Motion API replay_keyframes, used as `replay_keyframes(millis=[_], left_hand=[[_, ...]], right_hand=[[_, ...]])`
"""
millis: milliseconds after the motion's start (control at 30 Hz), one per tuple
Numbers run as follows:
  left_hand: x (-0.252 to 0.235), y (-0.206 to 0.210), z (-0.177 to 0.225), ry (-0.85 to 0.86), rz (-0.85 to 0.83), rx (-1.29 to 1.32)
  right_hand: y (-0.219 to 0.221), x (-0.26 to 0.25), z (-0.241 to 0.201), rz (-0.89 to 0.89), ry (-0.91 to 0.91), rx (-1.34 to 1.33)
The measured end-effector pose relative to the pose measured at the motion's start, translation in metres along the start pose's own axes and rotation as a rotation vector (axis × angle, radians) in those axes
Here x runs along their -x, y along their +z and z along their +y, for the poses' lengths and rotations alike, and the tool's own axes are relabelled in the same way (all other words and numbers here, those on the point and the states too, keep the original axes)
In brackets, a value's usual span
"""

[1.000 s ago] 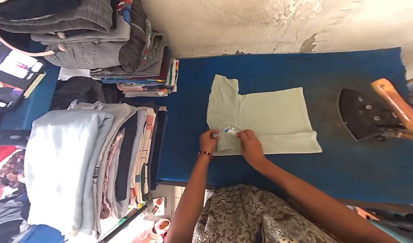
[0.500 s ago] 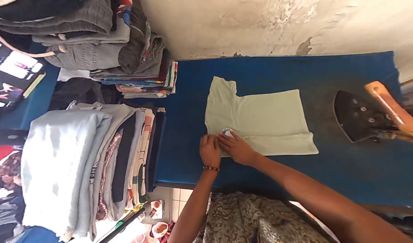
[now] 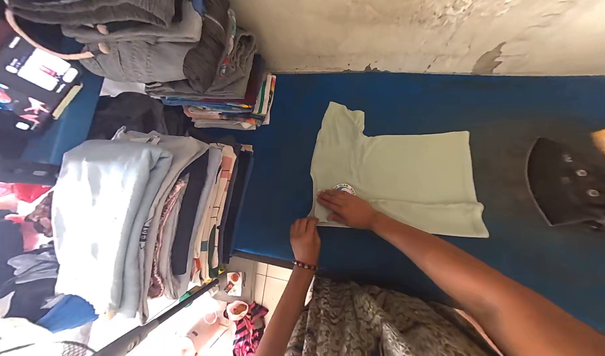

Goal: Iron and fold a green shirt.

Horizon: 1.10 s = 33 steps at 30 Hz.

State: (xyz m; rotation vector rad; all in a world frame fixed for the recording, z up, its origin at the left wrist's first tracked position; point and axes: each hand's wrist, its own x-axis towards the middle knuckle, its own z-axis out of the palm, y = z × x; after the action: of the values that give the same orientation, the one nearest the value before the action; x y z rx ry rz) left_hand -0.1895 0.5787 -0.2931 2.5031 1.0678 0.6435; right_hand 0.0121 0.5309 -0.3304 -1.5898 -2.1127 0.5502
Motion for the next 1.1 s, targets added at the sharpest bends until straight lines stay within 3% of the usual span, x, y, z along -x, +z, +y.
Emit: replay_keyframes(millis=[100, 200, 267, 333, 400, 500, 567, 667, 767, 833, 933, 1000, 1100], left_hand=[[-0.008, -0.013, 0.009, -0.110, -0.196, -0.032], [-0.028, -0.020, 0.035, -0.069, -0.182, 0.000], [-0.035, -0.010, 0.050, 0.057, -0.174, 0.100], [-0.038, 0.007, 0.064, 0.195, -0.310, 0.179], [-0.032, 0.033, 0.068, 0.349, -0.424, 0.160], [-0.014, 0.059, 0.059, 0.433, -0.521, 0.034], [-0.014, 0.058, 0.060, 0.441, -0.495, 0.022], [-0.006, 0.038, 0.052, 0.352, -0.372, -0.025], [0.004, 0.025, 0.033, 0.109, -0.262, -0.169], [0.010, 0.020, 0.022, -0.021, -0.258, -0.209], [0.022, 0.009, 0.017, -0.112, -0.169, -0.163], [0.028, 0.001, 0.010, -0.166, -0.108, -0.100], [0.036, -0.014, -0.011, -0.205, -0.035, -0.015]], right_hand=[[-0.002, -0.008, -0.002, -0.107, -0.007, 0.027], [-0.019, -0.006, -0.022, -0.111, 0.132, -0.032], [-0.029, 0.018, -0.039, 0.142, 0.253, -0.036], [-0.031, 0.065, -0.043, 0.443, 0.347, 0.045], [-0.031, 0.129, -0.034, 0.558, 0.463, 0.171], [-0.031, 0.225, -0.011, 0.297, 0.738, 0.242], [-0.060, 0.250, -0.004, 0.269, 0.787, 0.272], [-0.161, 0.271, 0.000, 0.379, 1.028, 0.418], [-0.240, 0.315, 0.041, 0.524, 1.403, 0.385], [-0.252, 0.338, 0.075, 0.538, 1.632, 0.223], [-0.256, 0.343, 0.104, 0.580, 1.744, -0.112], [-0.268, 0.321, 0.100, 0.518, 1.732, -0.323], [-0.271, 0.249, 0.060, 0.340, 1.647, -0.313]])
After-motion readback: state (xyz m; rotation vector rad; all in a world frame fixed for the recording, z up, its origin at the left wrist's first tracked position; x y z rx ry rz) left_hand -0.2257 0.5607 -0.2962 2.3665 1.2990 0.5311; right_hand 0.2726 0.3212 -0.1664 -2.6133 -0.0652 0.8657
